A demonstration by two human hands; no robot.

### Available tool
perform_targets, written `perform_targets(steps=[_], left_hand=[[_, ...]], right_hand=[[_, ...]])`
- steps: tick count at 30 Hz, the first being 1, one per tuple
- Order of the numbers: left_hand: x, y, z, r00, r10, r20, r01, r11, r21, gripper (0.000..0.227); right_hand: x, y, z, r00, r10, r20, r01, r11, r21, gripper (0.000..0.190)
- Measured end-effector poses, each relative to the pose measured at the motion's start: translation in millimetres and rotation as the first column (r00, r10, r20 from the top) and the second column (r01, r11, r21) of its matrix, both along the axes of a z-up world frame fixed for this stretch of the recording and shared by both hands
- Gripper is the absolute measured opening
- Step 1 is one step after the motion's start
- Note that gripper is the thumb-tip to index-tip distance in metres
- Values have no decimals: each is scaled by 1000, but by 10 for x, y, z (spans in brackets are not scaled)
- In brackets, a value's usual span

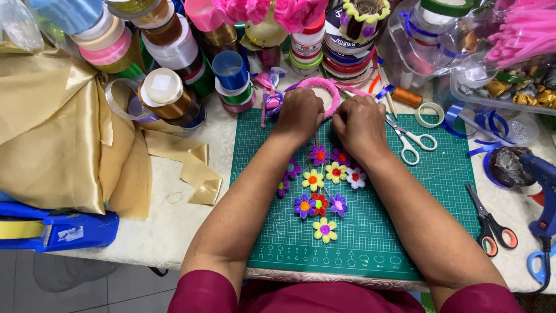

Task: Gluing small foam flowers onto a pink circular base using a hot glue gun.

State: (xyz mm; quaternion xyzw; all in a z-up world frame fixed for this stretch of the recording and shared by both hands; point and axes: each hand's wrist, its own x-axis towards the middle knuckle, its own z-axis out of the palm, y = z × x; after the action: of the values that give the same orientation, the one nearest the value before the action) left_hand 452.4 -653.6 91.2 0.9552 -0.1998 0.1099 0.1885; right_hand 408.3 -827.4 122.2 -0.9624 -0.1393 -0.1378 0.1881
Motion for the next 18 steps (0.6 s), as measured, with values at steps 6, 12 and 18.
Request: perform_targets(steps=[6, 12, 18], left_hand=[[3, -3, -20, 1000, -5, 16, 6, 999, -36, 6], [-21, -1, 5, 1000, 0, 17, 0, 1000, -15, 5], [-105, 39, 137, 999, 15, 28, -14, 999, -34, 5]], right_hand=[[-33, 22, 5, 1000, -1, 26, 0, 1000, 5, 12], [-39, 17, -23, 1000, -15, 19, 15, 1000, 13, 13], [-74, 51, -89, 1000, -27, -2, 27, 999, 20, 13]])
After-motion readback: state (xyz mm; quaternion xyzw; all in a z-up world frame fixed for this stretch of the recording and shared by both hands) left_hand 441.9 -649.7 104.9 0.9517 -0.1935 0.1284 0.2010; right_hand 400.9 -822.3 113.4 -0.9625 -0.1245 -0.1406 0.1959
